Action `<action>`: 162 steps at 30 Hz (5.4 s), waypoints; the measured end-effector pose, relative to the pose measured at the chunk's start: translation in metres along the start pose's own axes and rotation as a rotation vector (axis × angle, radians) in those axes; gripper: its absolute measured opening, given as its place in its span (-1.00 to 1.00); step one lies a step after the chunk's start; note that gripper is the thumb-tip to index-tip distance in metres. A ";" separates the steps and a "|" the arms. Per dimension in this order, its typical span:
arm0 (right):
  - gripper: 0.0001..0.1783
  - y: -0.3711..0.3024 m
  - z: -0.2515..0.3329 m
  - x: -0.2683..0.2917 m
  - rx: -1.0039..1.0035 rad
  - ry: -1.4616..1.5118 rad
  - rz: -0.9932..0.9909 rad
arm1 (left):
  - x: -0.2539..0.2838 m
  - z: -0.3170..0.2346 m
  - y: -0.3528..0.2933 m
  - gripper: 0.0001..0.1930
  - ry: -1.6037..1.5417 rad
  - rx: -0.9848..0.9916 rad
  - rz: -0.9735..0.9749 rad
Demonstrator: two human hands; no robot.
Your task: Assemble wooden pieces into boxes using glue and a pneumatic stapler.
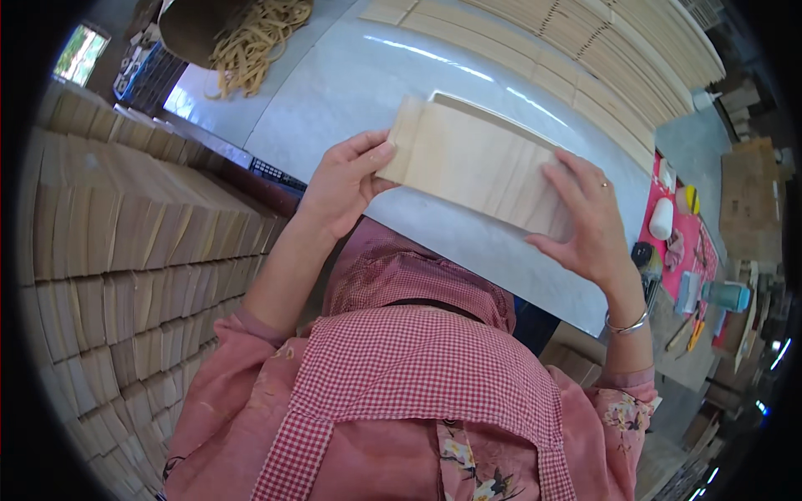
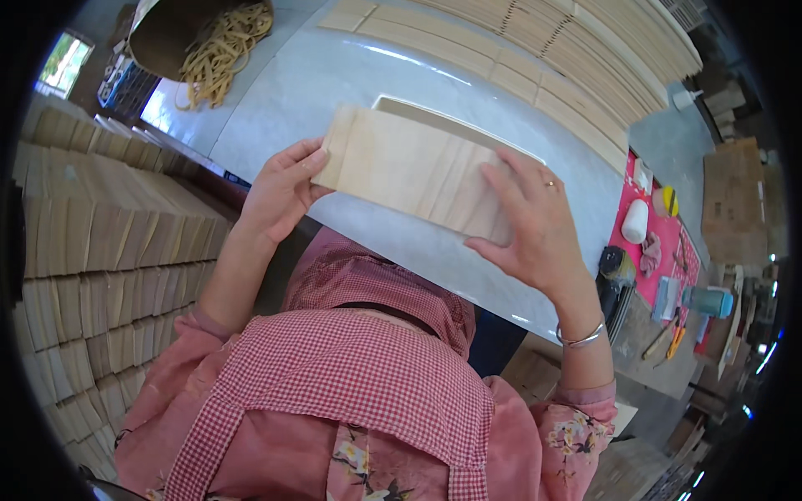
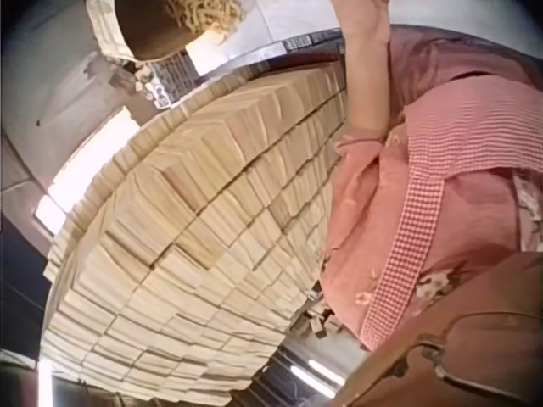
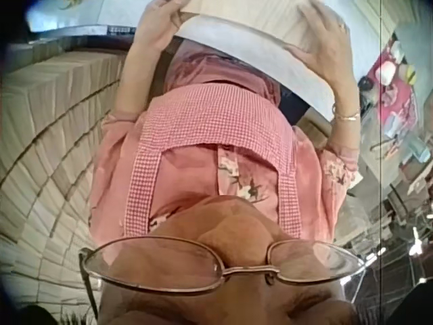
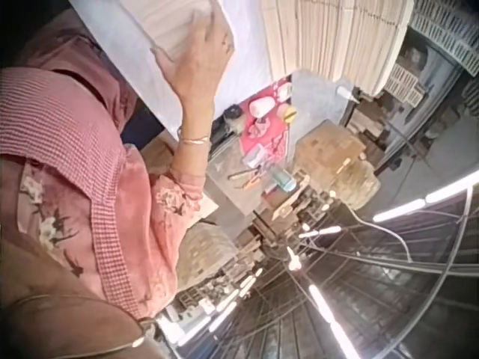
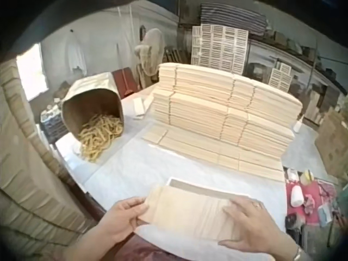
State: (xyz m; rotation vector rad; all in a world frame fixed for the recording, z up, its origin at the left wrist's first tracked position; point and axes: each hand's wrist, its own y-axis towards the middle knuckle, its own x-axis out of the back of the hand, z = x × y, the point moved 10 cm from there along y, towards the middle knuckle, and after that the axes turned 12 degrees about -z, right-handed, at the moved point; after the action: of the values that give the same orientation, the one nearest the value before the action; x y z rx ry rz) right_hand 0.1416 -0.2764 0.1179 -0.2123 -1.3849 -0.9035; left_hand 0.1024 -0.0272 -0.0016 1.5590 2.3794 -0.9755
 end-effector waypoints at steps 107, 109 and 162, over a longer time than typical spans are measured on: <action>-0.91 -0.106 -0.120 -0.017 -0.437 0.119 -0.378 | -0.040 -0.026 -0.001 -0.85 1.286 -0.992 -0.024; -0.91 -0.106 -0.122 -0.017 -0.459 0.145 -0.350 | -0.041 -0.027 -0.001 -0.84 1.290 -0.992 -0.017; -0.91 -0.119 -0.115 -0.021 -0.751 0.137 -0.459 | -0.240 0.082 0.019 -0.53 1.354 -1.209 0.504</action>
State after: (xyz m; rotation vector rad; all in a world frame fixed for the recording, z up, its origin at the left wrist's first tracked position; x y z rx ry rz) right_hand 0.1512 -0.4173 0.0294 -0.3974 -0.9227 -1.7735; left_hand 0.2099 -0.2560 0.0314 2.0824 1.8548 1.7714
